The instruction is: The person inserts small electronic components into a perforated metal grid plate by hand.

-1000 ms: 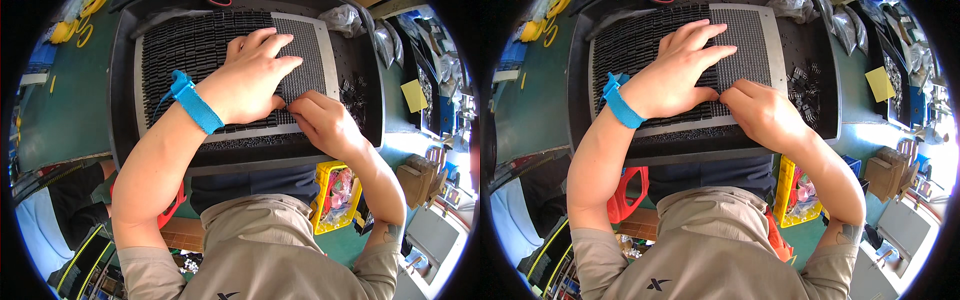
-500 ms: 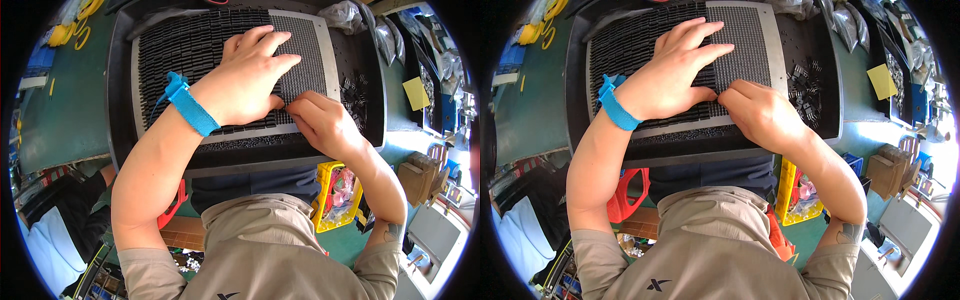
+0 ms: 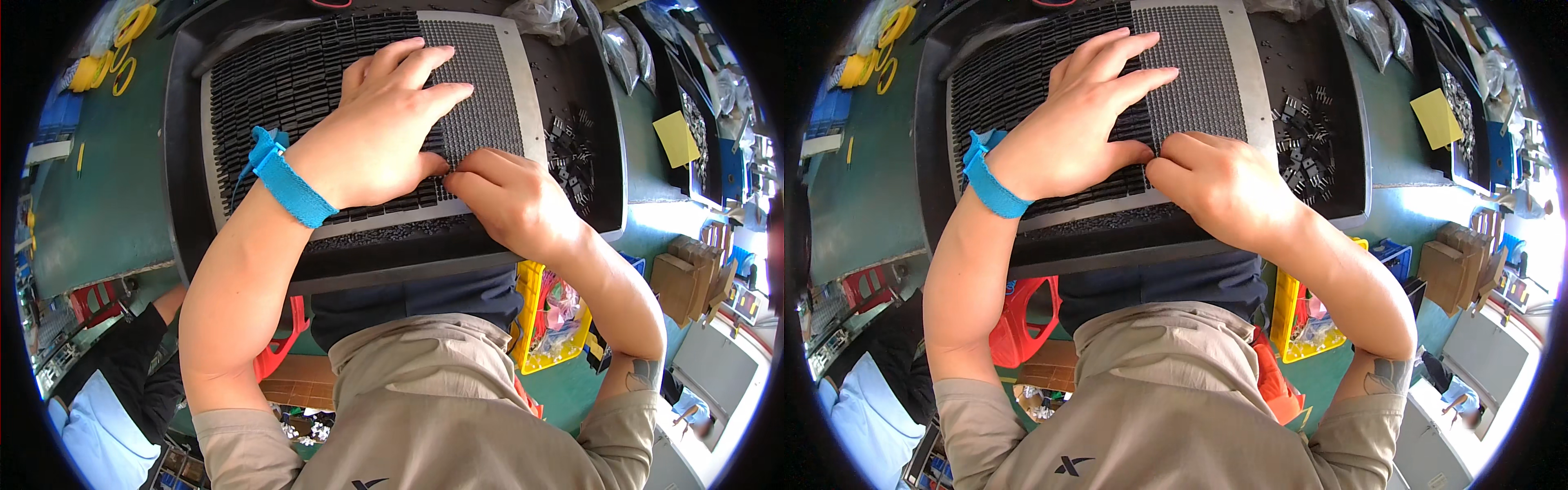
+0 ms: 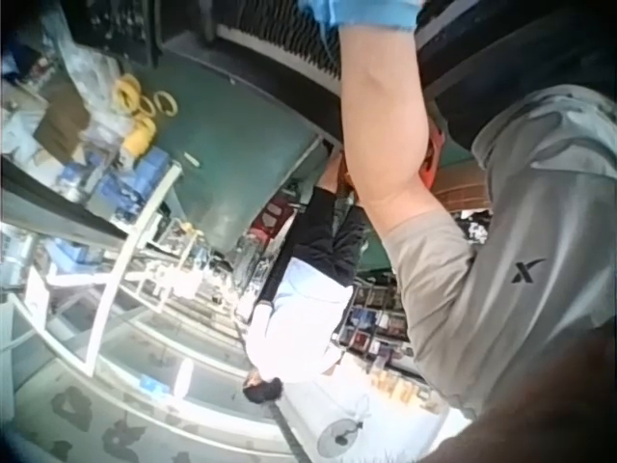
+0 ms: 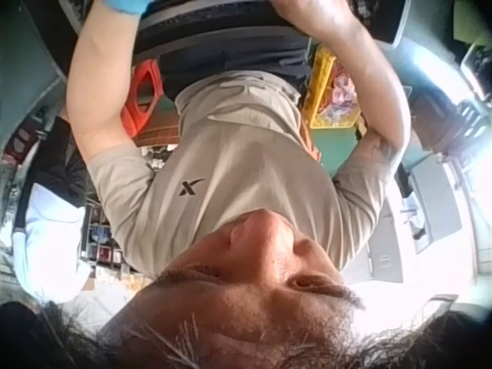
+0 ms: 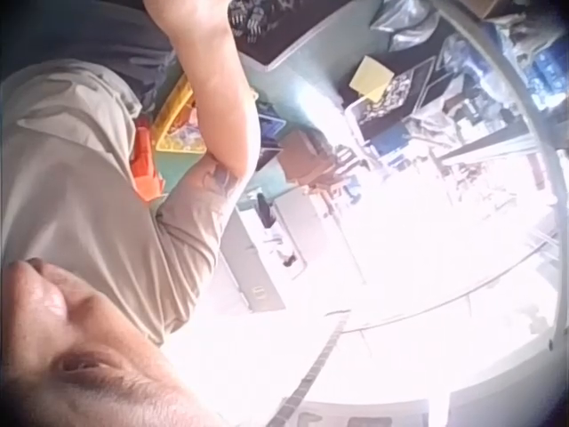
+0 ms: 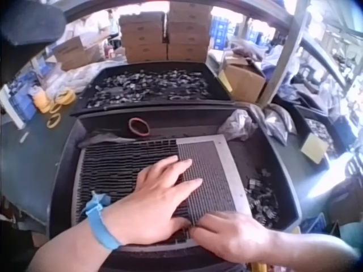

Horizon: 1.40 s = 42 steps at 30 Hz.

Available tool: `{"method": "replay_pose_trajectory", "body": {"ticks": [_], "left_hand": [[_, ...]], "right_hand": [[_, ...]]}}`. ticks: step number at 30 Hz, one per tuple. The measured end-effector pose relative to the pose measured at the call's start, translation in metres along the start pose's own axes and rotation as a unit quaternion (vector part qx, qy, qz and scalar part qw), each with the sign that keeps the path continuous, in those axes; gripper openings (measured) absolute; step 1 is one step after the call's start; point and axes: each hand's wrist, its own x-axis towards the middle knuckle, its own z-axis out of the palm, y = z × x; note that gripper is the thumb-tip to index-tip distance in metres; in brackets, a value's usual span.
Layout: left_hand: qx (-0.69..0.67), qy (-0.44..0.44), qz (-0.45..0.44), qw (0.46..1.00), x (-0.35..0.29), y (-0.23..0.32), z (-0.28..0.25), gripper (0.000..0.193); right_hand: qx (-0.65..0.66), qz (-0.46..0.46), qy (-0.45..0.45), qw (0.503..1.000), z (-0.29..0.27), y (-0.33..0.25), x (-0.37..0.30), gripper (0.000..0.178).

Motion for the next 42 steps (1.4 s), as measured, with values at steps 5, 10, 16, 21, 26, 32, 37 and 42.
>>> {"method": "replay_pose_trajectory", "body": {"ticks": [5, 10, 16, 21, 26, 32, 37, 42], "left_hand": [[0.003, -0.001, 0.001, 1.000, 0.000, 0.000, 0.000, 0.077], [0.003, 0.002, 0.003, 1.000, 0.000, -0.002, 0.000, 0.076], [-0.002, 0.007, 0.012, 1.000, 0.004, -0.003, 0.001, 0.077], [-0.003, -0.005, 0.014, 1.000, 0.000, 0.001, -0.007, 0.081], [-0.012, -0.026, -0.003, 1.000, -0.002, 0.008, -0.013, 0.080], [-0.016, -0.016, 0.002, 1.000, 0.000, 0.002, -0.011, 0.075], [-0.015, -0.007, -0.005, 1.000, 0.001, 0.002, -0.009, 0.073], [-0.014, -0.001, -0.003, 1.000, 0.002, -0.001, -0.007, 0.071]], "right_hand": [[0.004, 0.017, 0.005, 1.000, 0.001, -0.004, 0.000, 0.017], [-0.018, -0.009, -0.015, 1.000, 0.000, -0.004, 0.005, 0.017], [-0.007, 0.067, 0.005, 0.998, 0.007, -0.002, 0.003, 0.019], [-0.013, 0.118, 0.017, 0.993, -0.007, -0.004, 0.003, 0.020], [-0.089, 0.241, 0.066, 0.964, -0.059, 0.048, -0.017, 0.015], [-0.163, 0.315, -0.116, 0.928, -0.073, 0.083, -0.035, 0.022], [-0.165, 0.292, -0.122, 0.934, -0.066, 0.085, -0.035, 0.022], [-0.082, 0.311, -0.114, 0.940, -0.079, 0.084, -0.035, 0.016]]}}
